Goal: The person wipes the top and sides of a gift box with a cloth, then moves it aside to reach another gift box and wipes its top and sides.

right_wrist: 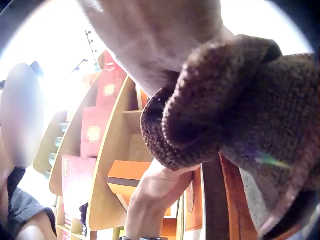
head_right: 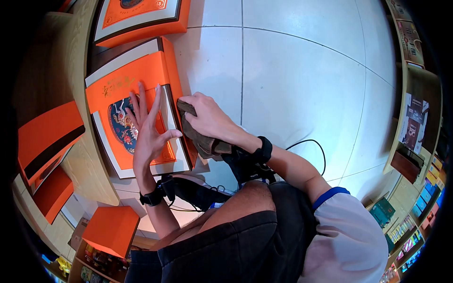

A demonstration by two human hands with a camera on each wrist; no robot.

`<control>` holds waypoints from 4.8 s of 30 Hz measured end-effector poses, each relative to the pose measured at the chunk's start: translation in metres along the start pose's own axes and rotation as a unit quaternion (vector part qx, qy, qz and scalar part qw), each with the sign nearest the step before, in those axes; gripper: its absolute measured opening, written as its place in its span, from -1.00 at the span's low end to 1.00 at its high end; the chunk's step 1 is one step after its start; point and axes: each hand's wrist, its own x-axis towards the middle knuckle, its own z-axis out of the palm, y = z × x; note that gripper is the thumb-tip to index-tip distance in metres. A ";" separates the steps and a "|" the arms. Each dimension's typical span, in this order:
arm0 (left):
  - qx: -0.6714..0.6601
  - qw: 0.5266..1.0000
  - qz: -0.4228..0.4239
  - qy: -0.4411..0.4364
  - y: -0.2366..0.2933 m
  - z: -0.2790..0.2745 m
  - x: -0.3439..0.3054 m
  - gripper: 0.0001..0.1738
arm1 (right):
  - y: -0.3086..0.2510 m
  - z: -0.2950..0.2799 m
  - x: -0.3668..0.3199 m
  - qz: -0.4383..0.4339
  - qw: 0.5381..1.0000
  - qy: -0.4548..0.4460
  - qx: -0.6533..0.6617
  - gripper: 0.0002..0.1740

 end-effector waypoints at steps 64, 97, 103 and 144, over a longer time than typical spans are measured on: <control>0.125 0.991 -0.027 0.034 0.031 0.023 -0.061 -0.26 | 0.033 0.013 0.004 -0.015 0.995 -0.005 -0.102 -0.50; 0.114 0.993 -0.023 0.020 0.022 0.034 -0.064 -0.20 | 0.014 0.013 -0.011 0.000 0.999 -0.001 -0.052 -0.51; 0.119 0.993 -0.019 0.021 0.021 0.034 -0.064 -0.21 | 0.010 0.011 -0.013 -0.002 0.999 0.001 -0.034 -0.52; 0.101 0.994 -0.012 0.039 0.019 0.035 -0.064 -0.24 | 0.014 -0.008 -0.031 0.053 0.998 -0.031 0.030 -0.56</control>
